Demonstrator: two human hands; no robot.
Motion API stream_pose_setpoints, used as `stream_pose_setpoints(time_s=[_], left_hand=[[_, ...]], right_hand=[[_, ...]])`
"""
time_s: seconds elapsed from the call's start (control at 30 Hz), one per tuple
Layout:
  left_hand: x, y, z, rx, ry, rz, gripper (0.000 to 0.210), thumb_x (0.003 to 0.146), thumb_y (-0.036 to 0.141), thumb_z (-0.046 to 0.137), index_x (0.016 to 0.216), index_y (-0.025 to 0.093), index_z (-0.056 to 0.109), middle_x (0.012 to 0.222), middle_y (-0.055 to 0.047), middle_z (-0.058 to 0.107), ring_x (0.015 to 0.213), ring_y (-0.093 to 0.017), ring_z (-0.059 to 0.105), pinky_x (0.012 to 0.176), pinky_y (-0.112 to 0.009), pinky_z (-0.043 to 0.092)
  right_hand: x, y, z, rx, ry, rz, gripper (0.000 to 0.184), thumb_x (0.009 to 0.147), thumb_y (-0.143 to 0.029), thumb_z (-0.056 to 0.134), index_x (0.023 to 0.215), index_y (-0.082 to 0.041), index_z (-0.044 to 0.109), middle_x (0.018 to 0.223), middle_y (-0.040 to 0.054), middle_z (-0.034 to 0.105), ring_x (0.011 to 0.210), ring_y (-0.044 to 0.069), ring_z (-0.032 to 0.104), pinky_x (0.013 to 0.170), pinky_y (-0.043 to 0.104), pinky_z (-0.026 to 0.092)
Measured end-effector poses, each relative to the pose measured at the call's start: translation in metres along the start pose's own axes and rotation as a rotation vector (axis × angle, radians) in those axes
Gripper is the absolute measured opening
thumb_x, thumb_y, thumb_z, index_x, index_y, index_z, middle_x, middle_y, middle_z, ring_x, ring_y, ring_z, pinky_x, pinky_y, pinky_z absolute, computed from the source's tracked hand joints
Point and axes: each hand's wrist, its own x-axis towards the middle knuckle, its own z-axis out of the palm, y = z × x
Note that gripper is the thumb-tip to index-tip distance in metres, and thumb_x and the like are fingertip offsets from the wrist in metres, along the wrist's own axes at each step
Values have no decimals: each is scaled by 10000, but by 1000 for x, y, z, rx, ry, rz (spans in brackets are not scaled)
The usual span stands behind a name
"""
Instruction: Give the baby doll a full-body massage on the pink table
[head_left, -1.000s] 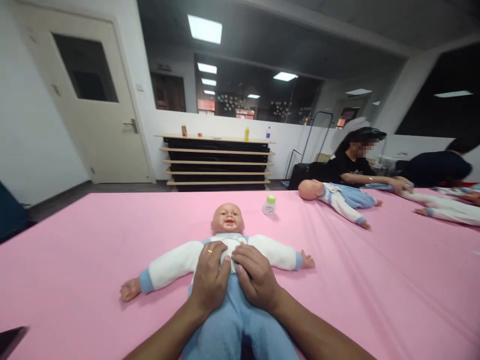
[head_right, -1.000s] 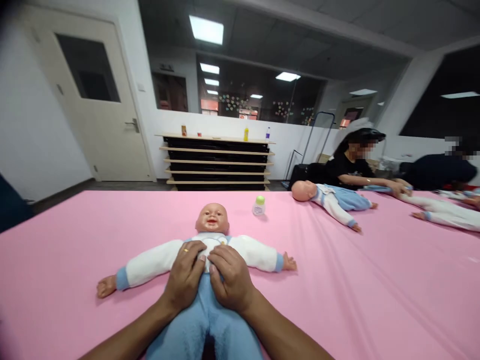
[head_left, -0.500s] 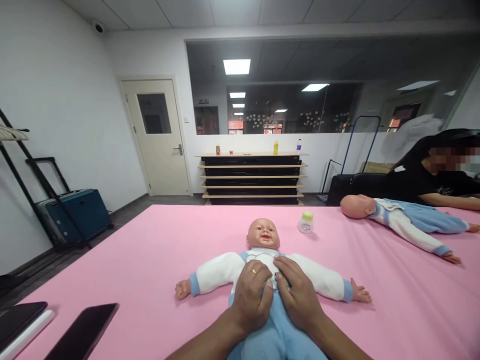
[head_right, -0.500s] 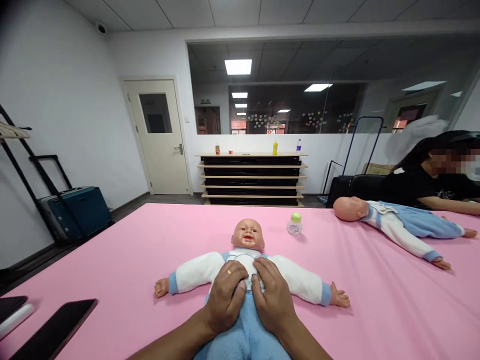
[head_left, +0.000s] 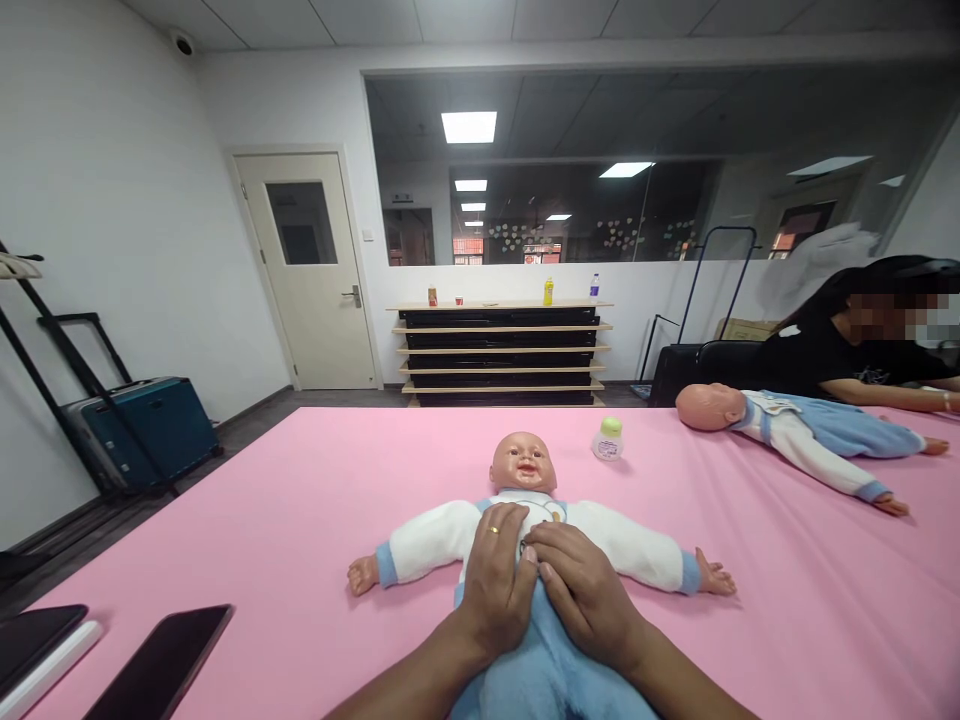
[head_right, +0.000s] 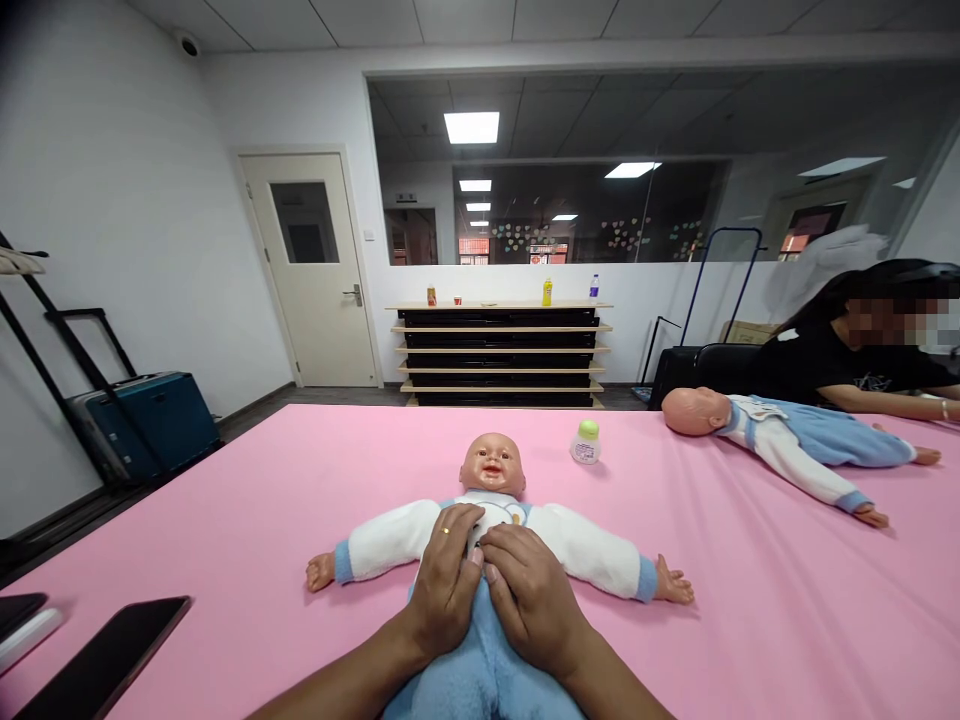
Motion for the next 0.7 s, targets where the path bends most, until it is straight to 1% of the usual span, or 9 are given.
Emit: stream_pose_setpoints(time_s=[0.1,0.2,0.27,0.33,0.43,0.5,0.53,0.6,0.7], left_hand=[[0,2,-2,-25,5,147,396,913,183,433,1306,149,473,1213,-142,574,1131,-249,512,993,-467,433],[2,5,-4,-27,14,243,406,896,173,448,1300,143,479,1209,-152,587,1121,-256,529,986,-475,435],[4,7,-5,-34,8,258,350,893,179,447,1234,142,521,1151,-153,604,1071,-259,547,940,-471,452],[4,8,-5,-46,-22,237,251,898,190,434,1104,145,572,1035,-139,620,977,-253,558,866,-453,466],[5,9,-4,-59,-71,185,196,909,202,408,950,152,593,904,-114,612,880,-238,546,810,-434,456],[5,8,-2,-71,-80,142,209,917,204,394,922,155,597,890,-109,610,875,-234,541,816,-431,449],[6,7,-2,-80,-78,115,215,922,203,389,915,157,598,892,-107,610,880,-232,539,825,-430,446],[6,6,-1,-99,-74,45,221,931,203,385,914,162,602,911,-103,613,902,-230,534,846,-426,443],[8,4,0,-96,-74,-77,213,937,198,394,923,172,604,941,-96,614,932,-229,529,867,-420,443]], right_hand=[[-2,6,4,-17,9,116,372,944,-169,446,1280,-204,601,1232,105,654,1178,235,596,1031,475,498],[-6,13,10,-41,39,240,374,938,-204,468,1284,-211,609,1294,93,632,1231,237,573,1056,472,491],[-9,15,12,-58,61,323,366,933,-218,472,1265,-200,626,1296,95,632,1232,241,574,1059,476,491],[-10,18,15,-82,84,386,360,928,-226,474,1245,-178,636,1288,107,636,1227,251,577,1057,486,492],[-11,19,17,-137,129,426,352,918,-231,487,1227,-152,636,1257,130,647,1196,273,592,1035,514,499],[-12,18,16,-163,184,396,333,915,-213,491,1209,-148,633,1220,142,656,1160,278,604,1010,523,508],[-12,16,14,-165,215,352,320,913,-195,491,1196,-149,632,1204,145,657,1148,276,605,1001,521,510],[-12,12,10,-141,254,216,311,903,-149,489,1183,-156,623,1181,145,654,1140,266,598,991,510,508],[-8,4,2,-70,217,10,335,877,-99,497,1186,-170,606,1135,130,660,1132,254,591,987,496,502]])
